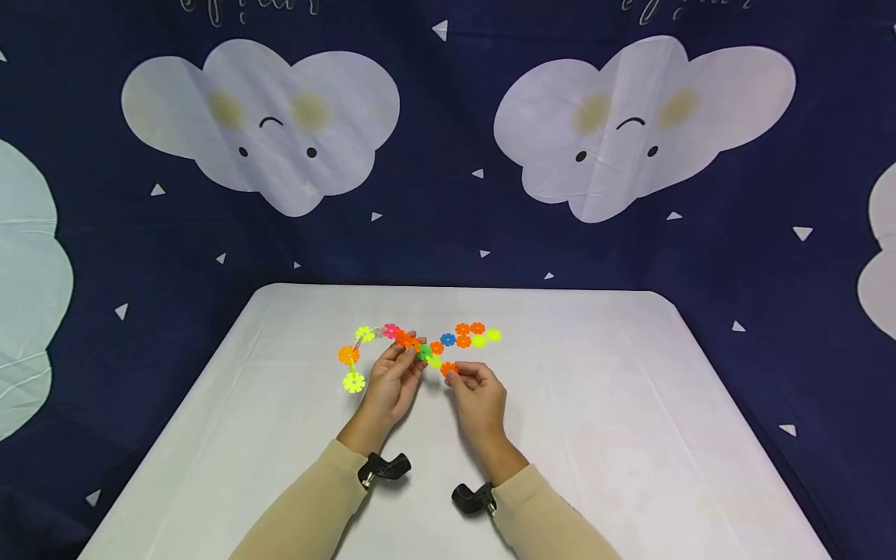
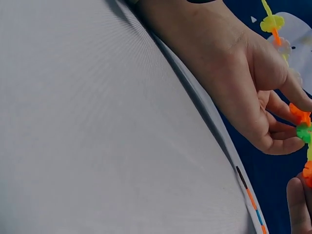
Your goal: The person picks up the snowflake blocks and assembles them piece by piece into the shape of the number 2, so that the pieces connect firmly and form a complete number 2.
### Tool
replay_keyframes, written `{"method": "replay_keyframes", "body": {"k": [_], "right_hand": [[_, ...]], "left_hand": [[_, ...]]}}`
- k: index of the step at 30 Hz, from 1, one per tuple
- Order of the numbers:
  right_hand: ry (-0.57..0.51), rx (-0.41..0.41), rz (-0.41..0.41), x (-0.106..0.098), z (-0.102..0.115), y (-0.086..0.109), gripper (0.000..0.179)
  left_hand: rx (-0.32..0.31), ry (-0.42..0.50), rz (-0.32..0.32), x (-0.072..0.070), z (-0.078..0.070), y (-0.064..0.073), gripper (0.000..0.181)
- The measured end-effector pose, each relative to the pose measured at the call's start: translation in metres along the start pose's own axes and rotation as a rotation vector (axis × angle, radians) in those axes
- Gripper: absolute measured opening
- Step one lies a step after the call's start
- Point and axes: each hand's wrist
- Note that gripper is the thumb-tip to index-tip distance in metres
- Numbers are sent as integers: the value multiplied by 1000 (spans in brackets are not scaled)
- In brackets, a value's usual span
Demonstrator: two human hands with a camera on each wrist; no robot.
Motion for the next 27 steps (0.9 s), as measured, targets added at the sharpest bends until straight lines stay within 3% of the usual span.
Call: {"method": "replay_keyframes", "body": {"k": [8,18,27], "right_hand": [[-153,-11,3,2,1,1,18],[-92,-10,35,0,0,0,15],[-57,3,-16,1,2,1,15]], "left_hand": [[3,13,-29,0,1,-1,23],[-3,-42,-11,2,1,0,16],[20,-85,43,-1,2,1,19]]}}
Point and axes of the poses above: each hand's wrist, its own y-axis away from the middle knuckle, its own x-axis out of the palm, z = x × y, and after that the axes turned 15 degrees about y, right-handed
